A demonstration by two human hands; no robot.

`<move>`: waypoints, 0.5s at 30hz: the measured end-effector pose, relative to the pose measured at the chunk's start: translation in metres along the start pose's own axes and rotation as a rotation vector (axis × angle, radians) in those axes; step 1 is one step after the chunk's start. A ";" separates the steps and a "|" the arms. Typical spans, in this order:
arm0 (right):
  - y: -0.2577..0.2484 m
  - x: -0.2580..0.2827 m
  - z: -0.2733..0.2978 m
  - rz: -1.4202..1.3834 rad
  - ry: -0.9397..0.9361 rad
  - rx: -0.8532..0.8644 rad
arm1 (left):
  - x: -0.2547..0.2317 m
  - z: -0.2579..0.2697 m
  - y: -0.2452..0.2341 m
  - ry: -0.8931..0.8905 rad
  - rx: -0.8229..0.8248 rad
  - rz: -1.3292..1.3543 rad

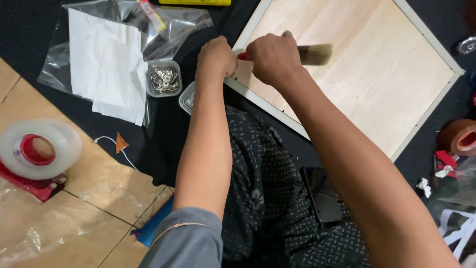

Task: Assembling a picture frame by inserting a wooden backing and sealing it with tape.

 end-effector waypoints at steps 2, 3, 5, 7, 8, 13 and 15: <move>-0.001 0.006 -0.008 0.107 -0.037 -0.050 | 0.001 -0.003 0.001 -0.003 0.001 -0.007; -0.003 0.014 -0.012 0.214 -0.082 -0.100 | 0.004 -0.004 0.001 -0.013 -0.002 -0.011; -0.001 0.018 -0.018 0.227 -0.105 -0.086 | 0.007 -0.017 0.007 0.035 -0.036 -0.037; 0.001 0.022 -0.024 0.237 -0.130 -0.072 | 0.006 -0.025 0.008 0.080 -0.069 -0.067; 0.000 0.024 -0.025 0.261 -0.137 -0.081 | 0.009 -0.030 0.011 0.033 -0.027 -0.074; 0.004 0.025 -0.034 0.328 -0.152 -0.122 | 0.010 -0.030 0.012 0.011 -0.003 -0.076; 0.009 0.025 -0.036 0.354 -0.153 -0.115 | 0.012 -0.037 0.016 0.018 -0.014 -0.068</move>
Point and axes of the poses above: each hand's wrist, its own z-axis away from the middle knuckle, its own y-axis out of the palm, x = y × z, the point moved 9 cm from there along -z, towards the middle knuckle, and after that the axes turned 10 degrees about x, right-handed, at the moved point
